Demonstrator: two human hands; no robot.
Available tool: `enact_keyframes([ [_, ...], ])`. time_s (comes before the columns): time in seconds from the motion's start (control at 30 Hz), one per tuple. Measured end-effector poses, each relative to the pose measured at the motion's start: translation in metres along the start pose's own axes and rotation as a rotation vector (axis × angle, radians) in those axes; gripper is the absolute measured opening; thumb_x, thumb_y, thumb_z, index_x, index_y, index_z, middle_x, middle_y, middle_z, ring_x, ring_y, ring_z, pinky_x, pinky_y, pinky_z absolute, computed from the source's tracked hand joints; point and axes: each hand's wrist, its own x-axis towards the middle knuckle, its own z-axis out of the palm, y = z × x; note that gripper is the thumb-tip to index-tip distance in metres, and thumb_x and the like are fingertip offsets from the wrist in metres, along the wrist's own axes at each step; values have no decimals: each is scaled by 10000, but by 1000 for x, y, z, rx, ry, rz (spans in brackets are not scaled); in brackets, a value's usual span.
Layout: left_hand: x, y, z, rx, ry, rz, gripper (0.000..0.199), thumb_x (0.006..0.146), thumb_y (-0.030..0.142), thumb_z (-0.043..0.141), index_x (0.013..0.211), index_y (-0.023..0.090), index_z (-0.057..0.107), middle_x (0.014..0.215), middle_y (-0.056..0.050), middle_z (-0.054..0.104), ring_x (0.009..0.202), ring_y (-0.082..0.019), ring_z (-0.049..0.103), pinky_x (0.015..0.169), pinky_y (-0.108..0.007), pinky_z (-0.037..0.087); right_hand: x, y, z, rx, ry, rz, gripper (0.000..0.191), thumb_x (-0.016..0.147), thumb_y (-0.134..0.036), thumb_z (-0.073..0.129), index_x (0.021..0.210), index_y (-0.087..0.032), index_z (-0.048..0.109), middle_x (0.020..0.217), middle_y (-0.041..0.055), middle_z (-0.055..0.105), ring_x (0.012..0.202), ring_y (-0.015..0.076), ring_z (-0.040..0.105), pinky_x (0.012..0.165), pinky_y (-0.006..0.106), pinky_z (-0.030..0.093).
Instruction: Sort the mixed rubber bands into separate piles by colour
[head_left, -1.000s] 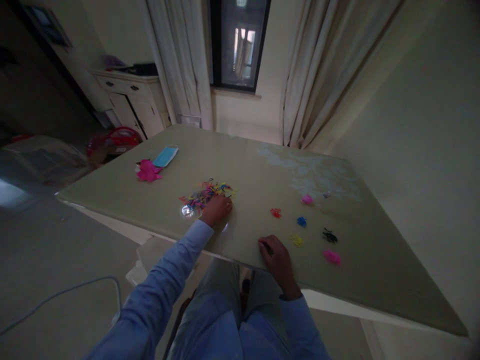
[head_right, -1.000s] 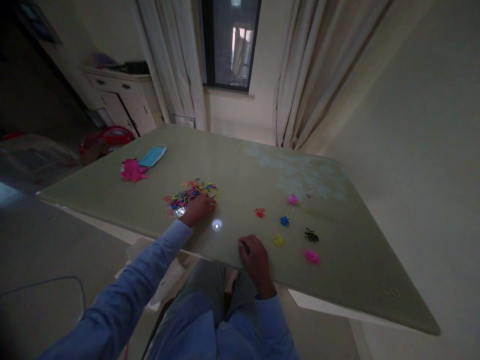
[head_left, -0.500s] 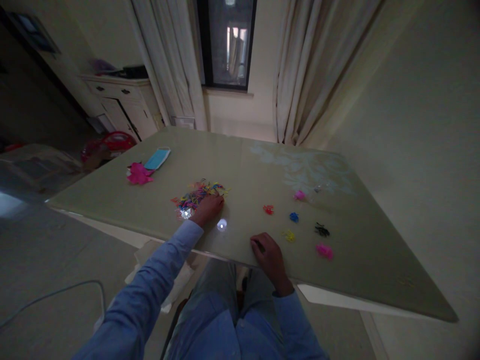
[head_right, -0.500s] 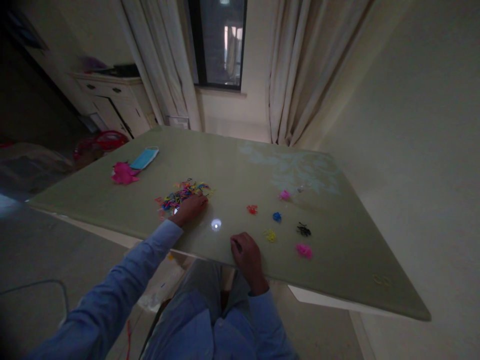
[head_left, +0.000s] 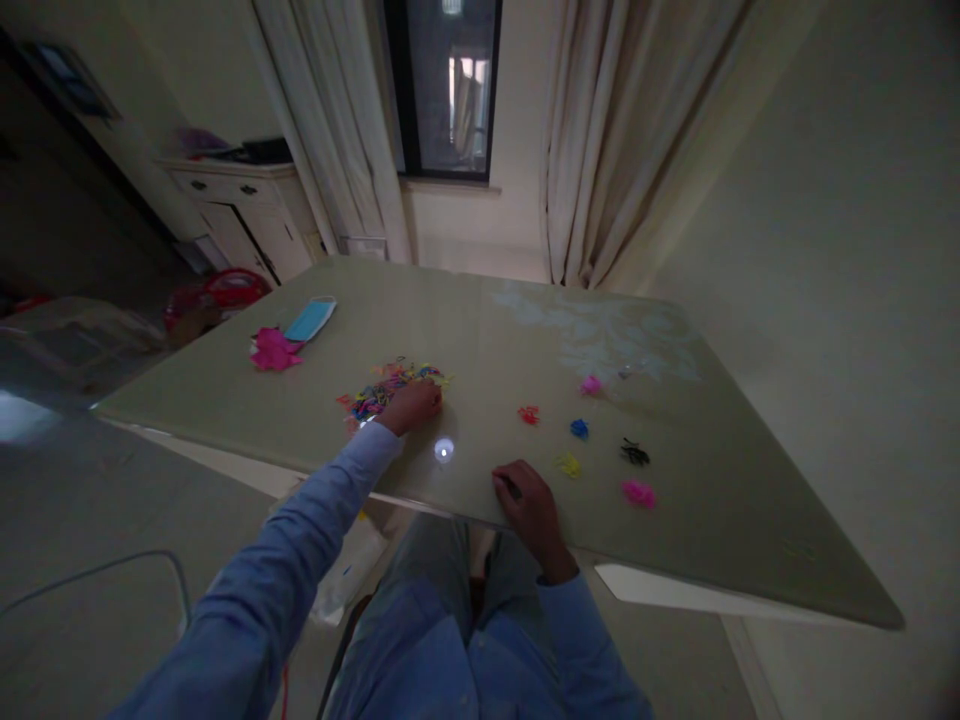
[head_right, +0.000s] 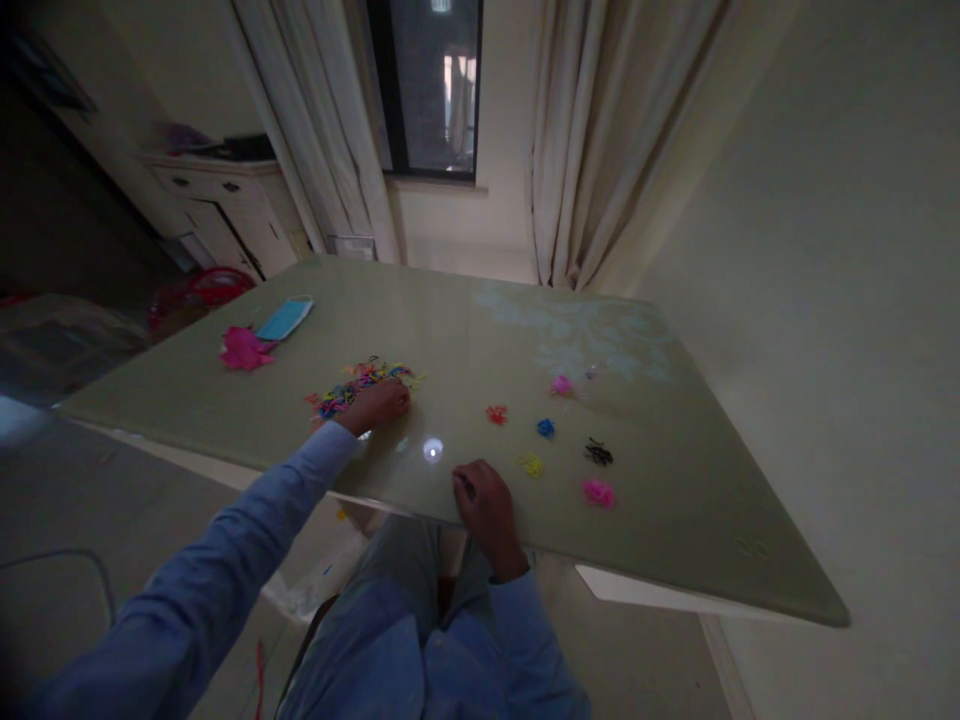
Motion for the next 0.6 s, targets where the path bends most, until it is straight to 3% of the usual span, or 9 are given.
enact_keyframes([
  [0.17, 0, 2, -4, -132, 27, -16, 136, 787, 164, 521, 772, 127, 651, 898, -133, 674, 863, -214, 630, 820, -310, 465, -1, 1, 1, 1, -3, 13, 143, 907, -187, 515, 862, -201, 650, 842, 55, 660, 808, 182, 615, 740, 282, 470],
  [0.3, -21, 17, -12, -349, 44, -16, 166, 839, 260, 479, 783, 152, 592, 736, -37, 620, 686, -140, 567, 674, -247, 458, -1, 1, 1, 11, -5, 16, 156, 911, -188, 502, 867, -198, 652, 842, 59, 659, 802, 183, 610, 728, 286, 468],
  [0.33, -28, 25, -14, -455, 42, -13, 219, 870, 311, 435, 780, 160, 566, 689, -11, 578, 630, -120, 531, 625, -229, 443, -1, 1, 1, 14, -6, 14, 159, 912, -189, 500, 871, -198, 653, 842, 59, 658, 801, 182, 607, 728, 286, 468],
  [0.4, -45, 44, -15, -1044, 36, -34, 276, 863, 417, 444, 737, 178, 501, 610, 30, 461, 549, -97, 437, 547, -215, 388, -1, 1, 1, 18, -8, 8, 159, 916, -189, 497, 883, -197, 652, 845, 59, 655, 807, 182, 602, 731, 285, 466],
  [0.47, -60, 67, -16, -1475, -28, -37, 278, 794, 436, 525, 695, 192, 436, 614, 48, 388, 527, -80, 377, 531, -213, 363, -1, 1, 1, 17, -15, 4, 153, 920, -193, 500, 890, -194, 650, 851, 60, 653, 818, 184, 598, 739, 285, 461],
  [0.6, -75, 108, -18, -1889, -195, -17, 286, 735, 396, 614, 691, 181, 431, 663, 45, 373, 523, -60, 326, 513, -207, 328, -2, 5, 3, 0, -26, 4, 145, 912, -183, 504, 862, -192, 640, 832, 55, 646, 804, 184, 589, 736, 283, 450],
])
